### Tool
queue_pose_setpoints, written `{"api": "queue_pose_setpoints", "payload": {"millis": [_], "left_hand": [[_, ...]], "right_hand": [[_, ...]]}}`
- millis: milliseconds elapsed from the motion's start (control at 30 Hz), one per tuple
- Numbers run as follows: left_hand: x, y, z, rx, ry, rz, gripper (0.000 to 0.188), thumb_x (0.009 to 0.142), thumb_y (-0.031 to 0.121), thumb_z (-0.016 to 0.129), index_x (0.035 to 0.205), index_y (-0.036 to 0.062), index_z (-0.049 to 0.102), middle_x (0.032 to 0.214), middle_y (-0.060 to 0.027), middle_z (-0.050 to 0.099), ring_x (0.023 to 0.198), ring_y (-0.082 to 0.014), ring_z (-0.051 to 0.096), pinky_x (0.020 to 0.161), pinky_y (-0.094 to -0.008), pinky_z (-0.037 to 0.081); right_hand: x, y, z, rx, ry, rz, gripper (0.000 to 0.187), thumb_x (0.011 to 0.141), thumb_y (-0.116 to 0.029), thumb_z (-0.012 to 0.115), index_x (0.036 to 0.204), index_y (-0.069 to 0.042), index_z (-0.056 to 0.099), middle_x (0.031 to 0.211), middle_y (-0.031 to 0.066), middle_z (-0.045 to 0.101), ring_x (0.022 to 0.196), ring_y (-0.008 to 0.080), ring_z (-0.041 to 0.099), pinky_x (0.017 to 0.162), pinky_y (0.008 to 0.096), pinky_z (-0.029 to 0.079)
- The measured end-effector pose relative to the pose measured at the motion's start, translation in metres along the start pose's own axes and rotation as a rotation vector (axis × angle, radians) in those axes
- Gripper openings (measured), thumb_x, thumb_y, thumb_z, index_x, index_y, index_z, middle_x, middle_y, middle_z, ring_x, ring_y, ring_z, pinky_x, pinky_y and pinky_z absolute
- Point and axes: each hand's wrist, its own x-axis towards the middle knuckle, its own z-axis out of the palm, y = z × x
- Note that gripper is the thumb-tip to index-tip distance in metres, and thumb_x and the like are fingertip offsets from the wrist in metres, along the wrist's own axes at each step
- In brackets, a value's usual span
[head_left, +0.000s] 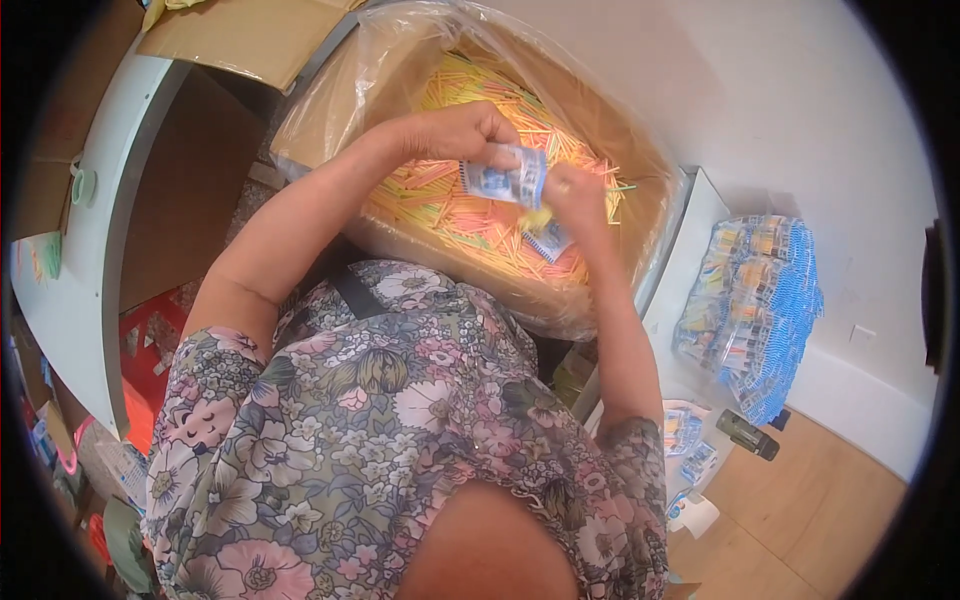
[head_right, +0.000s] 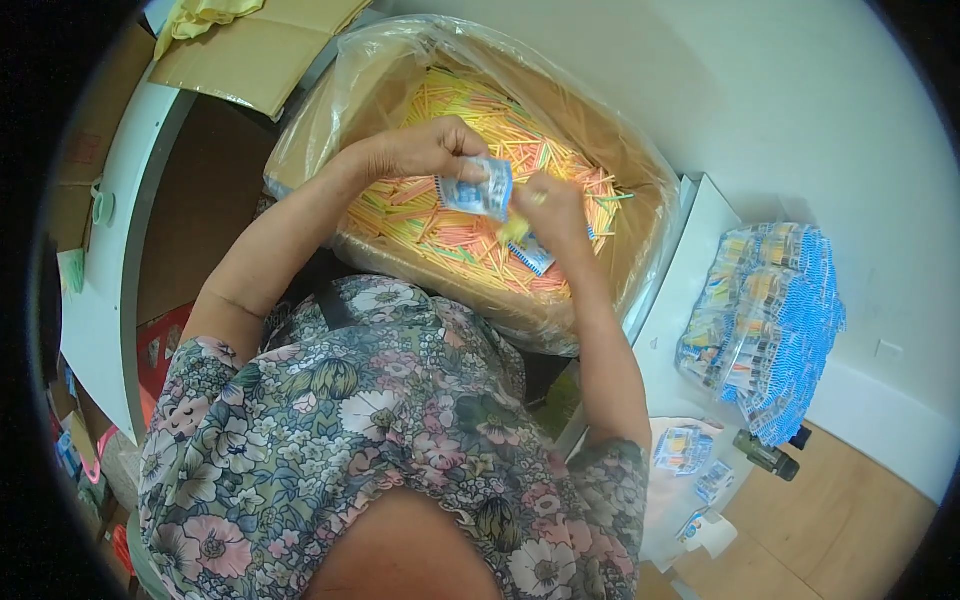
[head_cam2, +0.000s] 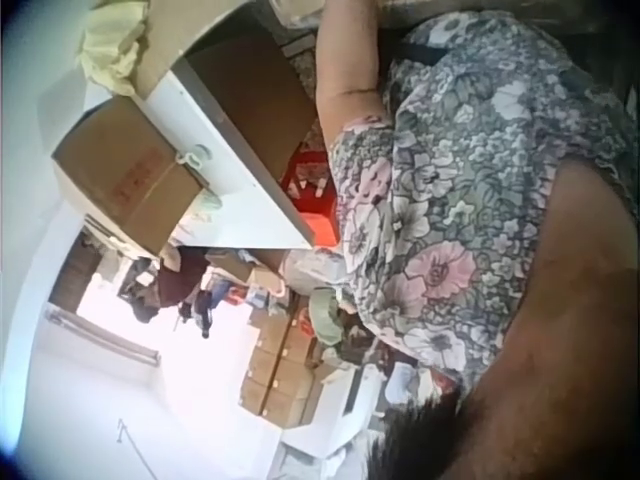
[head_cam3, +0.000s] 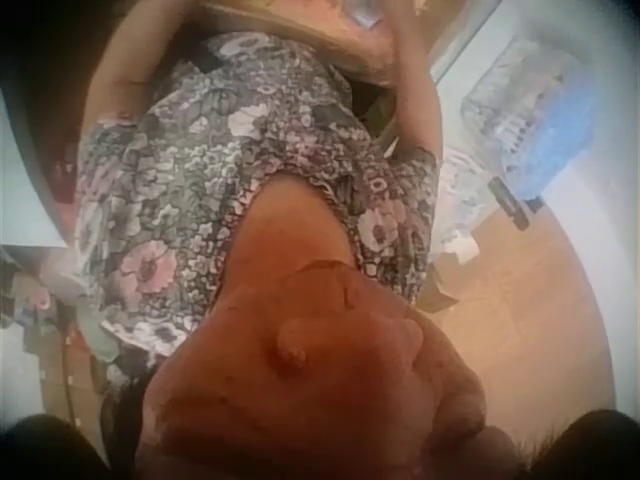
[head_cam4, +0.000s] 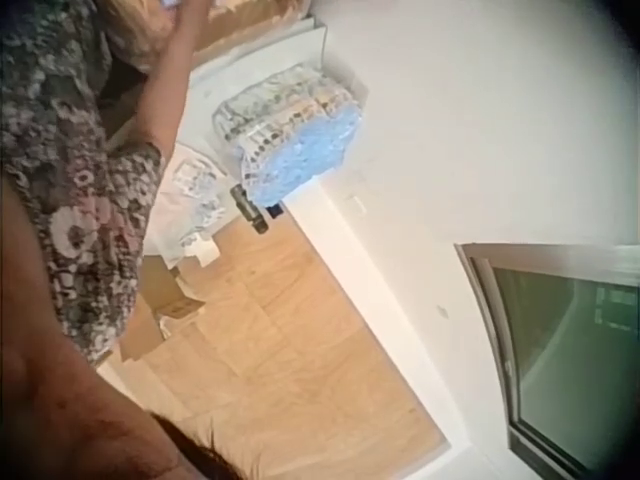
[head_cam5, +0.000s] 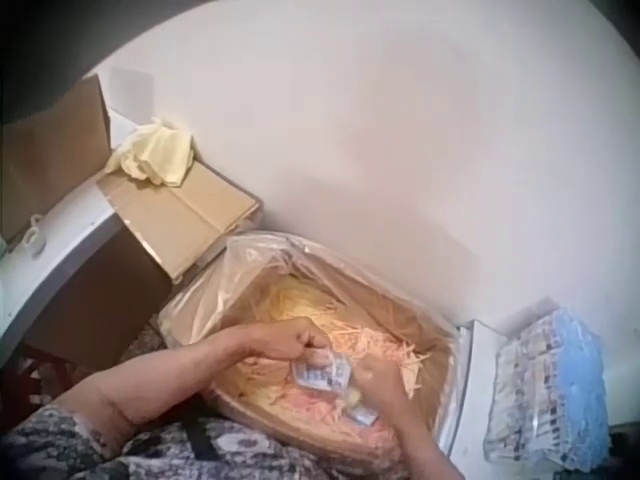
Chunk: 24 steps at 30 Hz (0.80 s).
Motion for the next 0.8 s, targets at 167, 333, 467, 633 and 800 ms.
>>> {"api": "queue_pose_setpoints", "payload": {"millis": [167, 333, 467, 633, 800], "left_hand": [[0.001, 0.007, 0.004, -0.065, 0.154, 0.017, 0.022, 0.088, 0.021, 0.059, 0.094, 0.0010, 0.065, 0.072, 0.0024, 0.062, 0.065, -0.0035, 0.054, 0.059, -0.0221, 0.047], [-0.001, 0.002, 0.002, -0.077, 0.291, 0.087, 0.017, 0.086, 0.018, 0.063, 0.085, 0.0018, 0.067, 0.072, 0.0021, 0.062, 0.067, -0.0039, 0.055, 0.062, -0.0217, 0.046], [-0.001, 0.001, 0.003, -0.049, 0.372, 0.124, 0.013, 0.082, 0.014, 0.067, 0.082, 0.0012, 0.068, 0.072, 0.0009, 0.064, 0.068, -0.0047, 0.055, 0.065, -0.0221, 0.047], [0.002, 0.008, 0.009, -0.049, 0.354, 0.107, 0.012, 0.078, 0.010, 0.069, 0.084, 0.0004, 0.069, 0.077, -0.0023, 0.067, 0.072, -0.0064, 0.058, 0.072, -0.0233, 0.048], [0.004, 0.000, 0.002, -0.040, 0.354, 0.097, 0.015, 0.079, 0.012, 0.069, 0.089, 0.0010, 0.069, 0.079, -0.0021, 0.067, 0.074, -0.0073, 0.058, 0.073, -0.0245, 0.048]], "right_hand": [[-0.049, -0.008, 0.008, -0.371, -0.432, -0.083, 0.015, 0.076, -0.014, 0.065, 0.077, 0.001, 0.062, 0.065, 0.0180, 0.059, 0.056, 0.0206, 0.054, 0.057, 0.0339, 0.044], [-0.039, -0.020, -0.017, -0.071, -0.095, 0.135, 0.018, 0.079, -0.015, 0.064, 0.070, -0.001, 0.059, 0.059, 0.0047, 0.056, 0.056, 0.0110, 0.052, 0.056, 0.0313, 0.044], [-0.020, -0.052, -0.037, 0.161, 0.079, 0.260, 0.020, 0.082, -0.012, 0.061, 0.064, -0.006, 0.055, 0.064, -0.0025, 0.053, 0.059, 0.0064, 0.049, 0.053, 0.0256, 0.039], [0.005, -0.059, -0.038, 0.641, 0.061, 0.251, 0.015, 0.083, -0.013, 0.064, 0.071, -0.008, 0.056, 0.065, -0.0052, 0.048, 0.058, 0.0028, 0.045, 0.050, 0.0208, 0.035], [0.008, -0.067, -0.050, 0.310, -0.075, 0.343, 0.020, 0.082, -0.015, 0.063, 0.065, -0.009, 0.056, 0.060, -0.0054, 0.048, 0.055, 0.0036, 0.044, 0.048, 0.0224, 0.036]]}}
